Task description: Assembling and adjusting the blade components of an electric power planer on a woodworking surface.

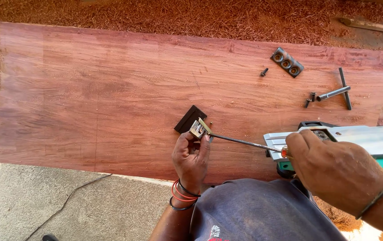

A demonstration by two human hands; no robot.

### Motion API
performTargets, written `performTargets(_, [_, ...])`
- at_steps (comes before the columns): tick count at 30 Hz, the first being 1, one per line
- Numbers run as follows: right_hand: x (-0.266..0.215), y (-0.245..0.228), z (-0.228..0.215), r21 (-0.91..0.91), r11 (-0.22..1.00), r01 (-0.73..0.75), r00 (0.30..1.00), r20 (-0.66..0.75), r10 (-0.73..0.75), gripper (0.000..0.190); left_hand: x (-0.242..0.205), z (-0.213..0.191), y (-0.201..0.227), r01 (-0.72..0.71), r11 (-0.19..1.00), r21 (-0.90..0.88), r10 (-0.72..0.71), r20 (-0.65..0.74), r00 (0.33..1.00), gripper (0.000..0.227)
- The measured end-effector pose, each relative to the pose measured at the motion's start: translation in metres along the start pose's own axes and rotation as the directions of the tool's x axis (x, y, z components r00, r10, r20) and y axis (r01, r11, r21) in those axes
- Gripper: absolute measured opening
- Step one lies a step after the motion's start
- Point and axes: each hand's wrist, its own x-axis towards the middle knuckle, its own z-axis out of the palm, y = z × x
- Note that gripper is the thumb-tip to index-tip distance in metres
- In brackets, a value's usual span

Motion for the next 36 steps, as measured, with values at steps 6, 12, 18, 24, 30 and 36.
performTargets(6, [0.005, 0.028, 0.066, -0.013, 0.972, 0.234, 0.853, -0.476, -0.212, 0.046, 0.004, -0.003, -0.005, 0.039, 0.994, -0.099, -0.038, 0.008, 0.999, 0.016])
performTargets(12, [0.006, 0.018, 0.033, 0.082, 0.994, 0.073, 0.978, -0.202, -0.055, 0.031, 0.005, -0.002, -0.004, 0.054, 0.990, -0.132, -0.053, 0.011, 0.999, 0.015])
performTargets(18, [0.007, 0.021, 0.024, 0.133, 0.991, 0.028, 0.958, -0.286, 0.011, 0.035, 0.007, -0.003, -0.004, 0.092, 0.980, -0.178, -0.093, 0.005, 0.996, 0.014])
performTargets(24, [0.025, 0.033, 0.034, 0.292, 0.950, -0.107, 0.987, -0.085, 0.138, 0.032, 0.011, -0.008, 0.000, 0.159, 0.964, -0.214, -0.155, 0.036, 0.987, 0.013])
performTargets(30, [0.062, -0.017, 0.027, 0.568, 0.712, 0.413, 0.825, -0.565, -0.027, 0.021, 0.005, 0.003, 0.000, 0.376, 0.841, -0.389, -0.278, 0.286, 0.917, 0.016])
performTargets(36, [0.093, -0.035, 0.030, 0.419, 0.756, 0.503, 0.793, -0.572, -0.211, 0.019, 0.002, 0.006, 0.023, 0.402, 0.858, -0.319, -0.317, 0.288, 0.904, 0.024])
